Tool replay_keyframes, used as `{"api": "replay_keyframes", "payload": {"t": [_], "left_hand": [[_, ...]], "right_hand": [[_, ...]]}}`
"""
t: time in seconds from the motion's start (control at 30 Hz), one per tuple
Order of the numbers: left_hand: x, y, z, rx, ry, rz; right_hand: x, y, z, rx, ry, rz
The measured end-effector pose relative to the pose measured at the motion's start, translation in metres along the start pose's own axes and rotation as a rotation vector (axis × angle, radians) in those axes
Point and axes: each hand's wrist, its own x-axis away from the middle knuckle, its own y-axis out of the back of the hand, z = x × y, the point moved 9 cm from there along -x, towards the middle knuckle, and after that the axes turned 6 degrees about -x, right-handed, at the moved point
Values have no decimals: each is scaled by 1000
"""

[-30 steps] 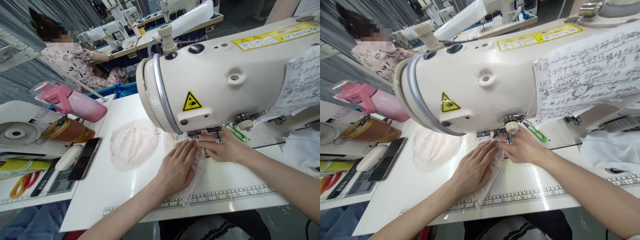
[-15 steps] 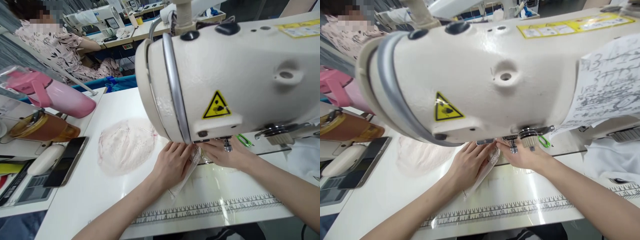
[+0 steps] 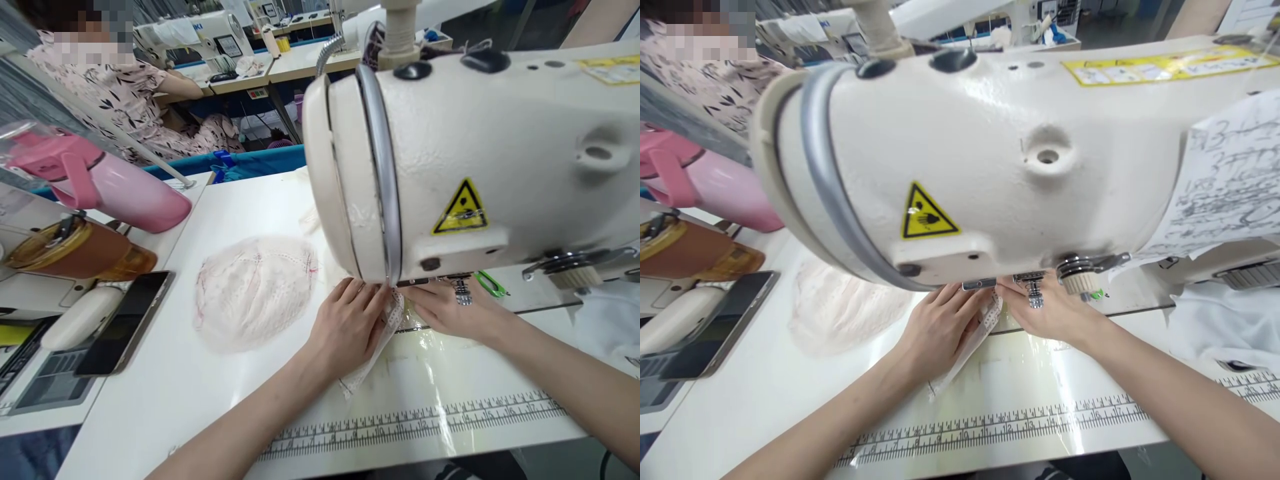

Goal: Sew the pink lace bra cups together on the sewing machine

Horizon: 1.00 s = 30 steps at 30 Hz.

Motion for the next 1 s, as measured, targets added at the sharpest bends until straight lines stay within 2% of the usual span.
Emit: {"api": "replay_keyframes", "payload": {"t": [0.13, 0.4, 0.5, 0.6, 0.7, 0.8, 0.83, 0.9, 1.0], "left_hand": [[-1, 1, -1, -9, -10, -3], [0, 2, 0, -6, -16, -18], [-1, 12, -3, -34, -27, -85], [0, 32, -3, -93, -19, -168], [13, 49, -13, -42, -144, -180], [43, 56, -31, -31, -365, -181], [52, 56, -33, -74, -375, -177], [65, 58, -30, -136, -313, -179], [65, 64, -12, -35, -63, -125]], "right_hand": [[-1, 5, 2, 82, -13, -51], [-11, 14, 7, 73, -28, 3], [-12, 19, 10, 137, -6, -26], [-13, 26, 21, 228, 92, -90], [-13, 32, 28, 234, 171, -136], [-12, 31, 27, 207, 179, -139], [-11, 31, 26, 188, 171, -139], [-9, 30, 24, 139, 160, -152], [-8, 31, 25, 78, 155, -181]]}}
